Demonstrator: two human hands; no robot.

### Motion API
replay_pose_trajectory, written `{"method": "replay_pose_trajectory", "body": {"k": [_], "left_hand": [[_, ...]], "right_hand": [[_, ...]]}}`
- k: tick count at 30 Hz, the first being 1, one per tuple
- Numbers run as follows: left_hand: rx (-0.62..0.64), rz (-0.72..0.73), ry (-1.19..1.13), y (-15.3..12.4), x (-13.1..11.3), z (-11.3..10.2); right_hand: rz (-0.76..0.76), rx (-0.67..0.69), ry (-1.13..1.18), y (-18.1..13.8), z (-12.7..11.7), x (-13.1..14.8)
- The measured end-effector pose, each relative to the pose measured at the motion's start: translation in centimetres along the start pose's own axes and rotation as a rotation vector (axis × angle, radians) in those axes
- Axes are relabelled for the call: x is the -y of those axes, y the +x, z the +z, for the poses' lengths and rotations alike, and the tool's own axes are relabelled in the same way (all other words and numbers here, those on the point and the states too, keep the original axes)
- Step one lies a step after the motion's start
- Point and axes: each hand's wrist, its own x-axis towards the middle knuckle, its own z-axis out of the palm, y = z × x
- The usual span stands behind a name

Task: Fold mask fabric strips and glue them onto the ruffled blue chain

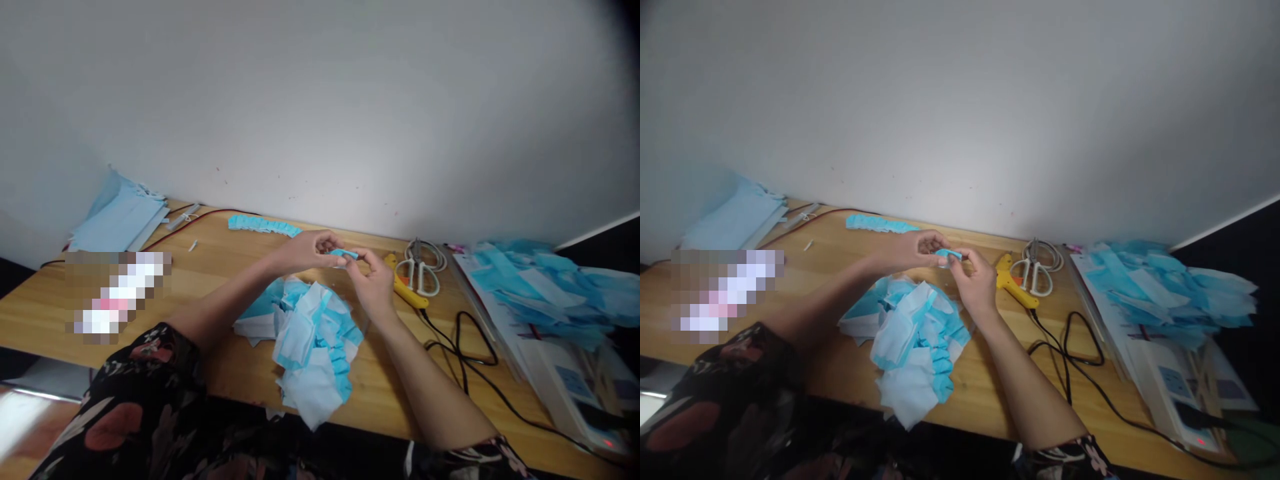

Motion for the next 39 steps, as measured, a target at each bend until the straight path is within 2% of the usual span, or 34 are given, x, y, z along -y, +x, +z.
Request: {"method": "replay_pose_trajectory", "body": {"k": [7, 14, 20, 24, 26, 28, 33, 36, 39], "left_hand": [[-0.140, -0.077, 0.169, -0.2, -0.1, -0.4], [-0.106, -0.092, 0.166, 0.0, -0.3, -0.8], [-0.056, 0.008, 0.263, -0.3, -0.4, -0.3], [-0.133, 0.007, 0.374, -0.2, -0.2, 0.0], [-0.201, 0.020, 0.248, 0.0, 0.0, -0.1], [-0.248, -0.001, 0.014, 0.2, 0.1, -0.2], [-0.243, -0.077, -0.518, 0.5, 0.4, -0.4], [-0.226, -0.077, -0.661, 0.6, 0.4, -0.4], [-0.206, -0.078, -0.697, 0.6, 0.5, -0.4]], "right_hand": [[0.008, -0.019, 0.001, 0.6, -0.5, -0.6], [0.084, 0.000, 0.175, 1.0, -0.2, -2.4], [0.005, 0.045, 0.034, 0.6, -0.5, -1.1], [0.013, 0.034, 0.063, 0.5, -0.5, -0.9], [0.048, -0.007, 0.137, 0.7, -0.5, -1.3], [0.074, -0.042, 0.192, 0.8, -0.4, -1.6], [0.077, -0.066, 0.165, 0.8, -0.3, -2.1], [-0.004, -0.115, 0.113, 0.8, -0.2, -2.4], [-0.176, -0.136, -0.039, 0.7, -0.3, -2.1]]}}
